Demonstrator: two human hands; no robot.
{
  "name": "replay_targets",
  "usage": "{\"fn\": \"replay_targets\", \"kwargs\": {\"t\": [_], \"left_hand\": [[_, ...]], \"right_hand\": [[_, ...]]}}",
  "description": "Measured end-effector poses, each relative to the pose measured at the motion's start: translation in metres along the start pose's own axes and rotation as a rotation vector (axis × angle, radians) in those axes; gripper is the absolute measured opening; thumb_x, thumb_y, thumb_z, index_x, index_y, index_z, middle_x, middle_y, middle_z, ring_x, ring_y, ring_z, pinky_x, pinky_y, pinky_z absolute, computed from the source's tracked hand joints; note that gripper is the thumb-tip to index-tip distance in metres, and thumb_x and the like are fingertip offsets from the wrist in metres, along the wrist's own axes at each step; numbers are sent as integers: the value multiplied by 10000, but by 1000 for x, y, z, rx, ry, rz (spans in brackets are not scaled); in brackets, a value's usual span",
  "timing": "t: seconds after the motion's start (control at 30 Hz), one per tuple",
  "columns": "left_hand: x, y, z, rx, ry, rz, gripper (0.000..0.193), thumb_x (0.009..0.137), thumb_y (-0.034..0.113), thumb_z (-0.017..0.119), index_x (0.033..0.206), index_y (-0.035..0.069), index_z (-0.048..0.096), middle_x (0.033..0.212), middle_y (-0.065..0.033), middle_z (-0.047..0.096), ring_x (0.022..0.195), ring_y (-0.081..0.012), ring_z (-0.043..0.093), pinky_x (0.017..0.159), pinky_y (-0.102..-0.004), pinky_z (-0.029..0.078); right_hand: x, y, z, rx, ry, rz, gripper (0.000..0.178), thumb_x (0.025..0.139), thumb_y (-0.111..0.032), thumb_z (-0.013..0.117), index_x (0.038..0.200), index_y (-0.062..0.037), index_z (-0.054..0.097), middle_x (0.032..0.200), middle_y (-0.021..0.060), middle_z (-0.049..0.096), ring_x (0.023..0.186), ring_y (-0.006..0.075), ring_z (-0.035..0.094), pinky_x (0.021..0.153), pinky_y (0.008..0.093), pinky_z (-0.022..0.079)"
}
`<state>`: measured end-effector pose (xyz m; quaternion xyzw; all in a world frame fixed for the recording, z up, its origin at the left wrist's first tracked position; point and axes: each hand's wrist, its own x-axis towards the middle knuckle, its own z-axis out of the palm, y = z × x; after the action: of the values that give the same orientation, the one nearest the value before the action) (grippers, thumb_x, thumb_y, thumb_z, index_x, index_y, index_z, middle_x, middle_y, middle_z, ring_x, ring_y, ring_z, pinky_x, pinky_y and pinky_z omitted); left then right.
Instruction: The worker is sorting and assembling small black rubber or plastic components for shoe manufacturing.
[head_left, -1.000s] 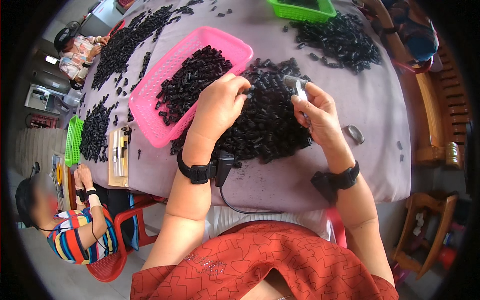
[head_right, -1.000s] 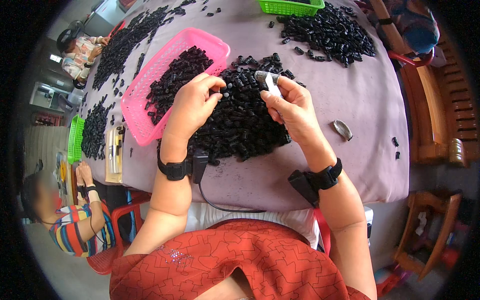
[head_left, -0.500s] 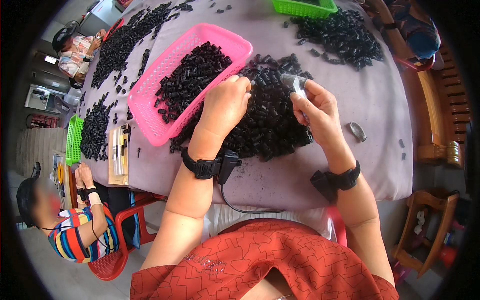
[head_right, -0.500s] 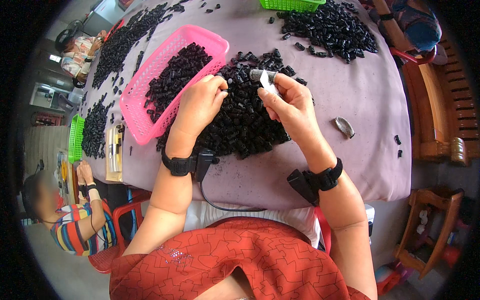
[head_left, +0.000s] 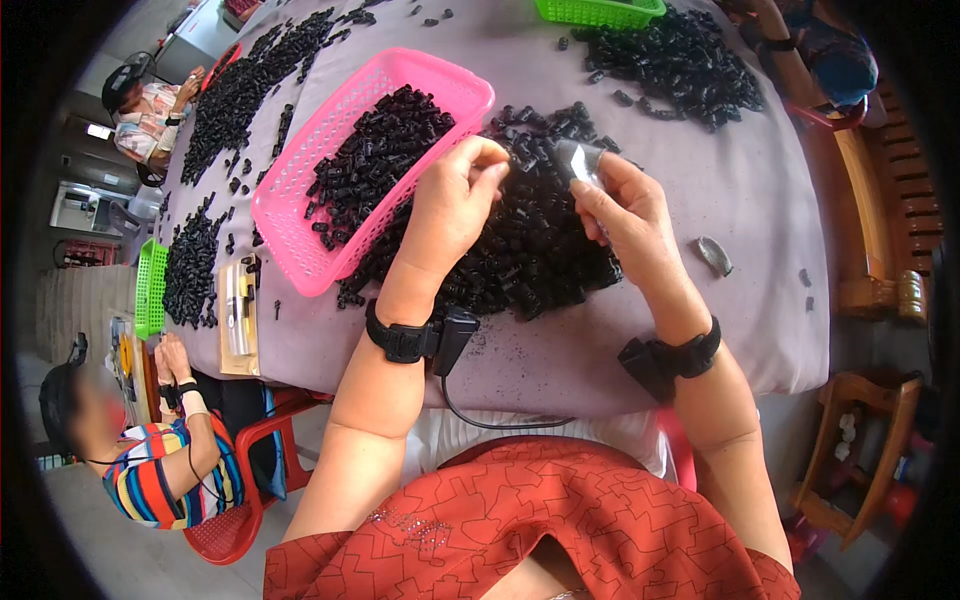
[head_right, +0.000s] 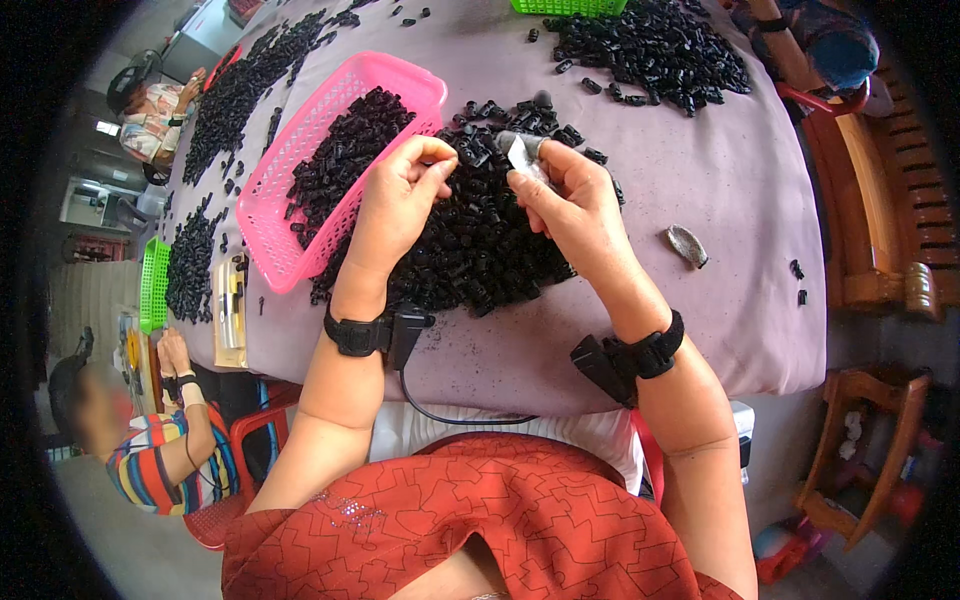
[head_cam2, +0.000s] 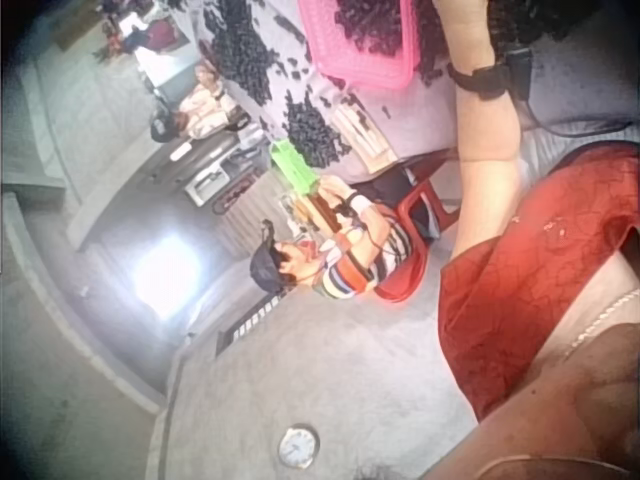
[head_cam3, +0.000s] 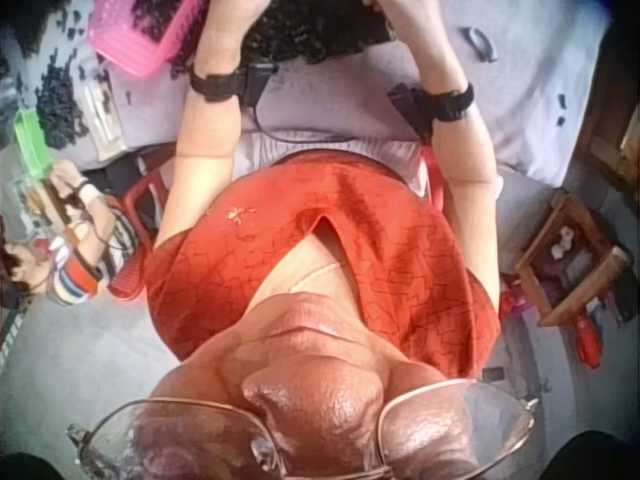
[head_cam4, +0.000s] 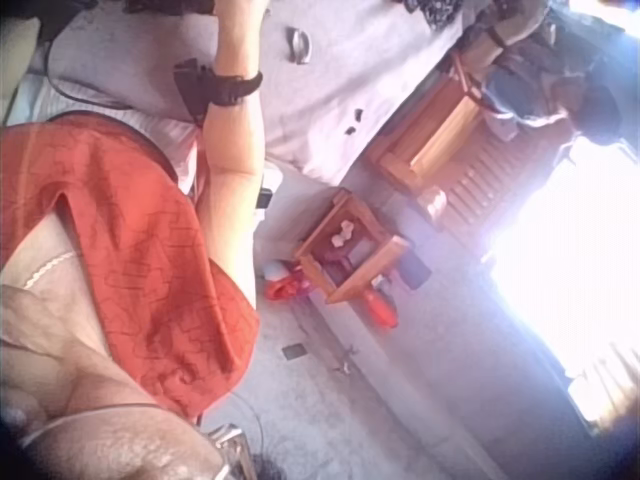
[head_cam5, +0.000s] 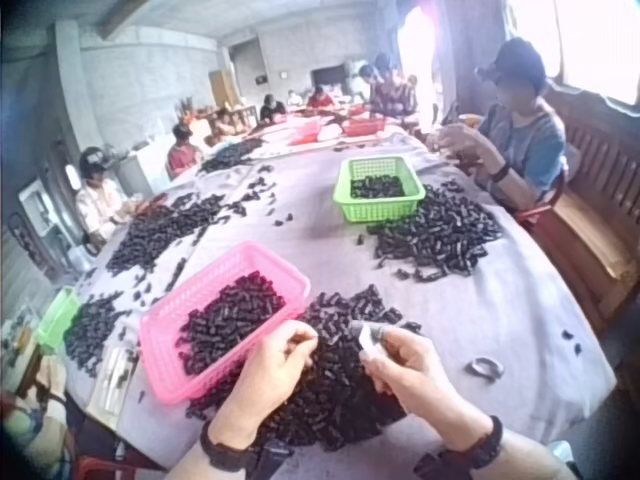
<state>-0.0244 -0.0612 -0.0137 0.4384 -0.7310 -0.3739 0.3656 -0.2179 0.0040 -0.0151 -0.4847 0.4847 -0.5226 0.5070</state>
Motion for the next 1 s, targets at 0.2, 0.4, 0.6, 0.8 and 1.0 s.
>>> {"fn": "replay_targets", "kwargs": {"t": [0.2, 0.4, 0.6, 0.8, 1.0], "left_hand": [[2, -6, 6, 199, 34, 205, 238, 847, 35, 663, 1082, 20, 628, 930, -43, 622, 675, -59, 555, 627, -213, 470], [9, -13, 11, 316, -60, 233, 255, 794, 77, 700, 1041, 46, 648, 938, -134, 608, 802, -304, 617, 730, -371, 496], [0, -5, 10, 82, -52, 203, 235, 869, 35, 631, 1103, 32, 655, 900, -43, 621, 716, -92, 565, 644, -237, 468], [-5, 15, 8, -267, -118, -9, 248, 923, 50, 573, 1161, 29, 642, 872, 9, 624, 708, -53, 567, 655, -201, 486], [-2, 5, 7, -503, -28, -93, 232, 901, 79, 622, 1127, 36, 650, 834, 13, 650, 690, -46, 577, 639, -201, 500]], "right_hand": [[3, 4, -1, 80, 98, -82, 170, 895, -144, 632, 1014, -27, 601, 704, -50, 522, 547, 11, 461, 464, 173, 339], [3, 4, 0, 52, 52, -53, 134, 887, -129, 636, 973, -31, 600, 698, -53, 521, 545, 9, 465, 459, 172, 334], [2, 3, -1, -23, 23, -46, 161, 883, -122, 638, 999, -13, 614, 709, -60, 515, 576, 13, 462, 500, 179, 361], [-1, -3, 3, -18, 30, -53, 233, 876, -129, 658, 1059, 11, 620, 758, -46, 544, 626, 23, 476, 551, 189, 402], [-5, -4, 5, -36, -123, -4, 256, 857, -135, 687, 1057, 12, 626, 789, -45, 570, 664, 13, 487, 573, 193, 410]]}}
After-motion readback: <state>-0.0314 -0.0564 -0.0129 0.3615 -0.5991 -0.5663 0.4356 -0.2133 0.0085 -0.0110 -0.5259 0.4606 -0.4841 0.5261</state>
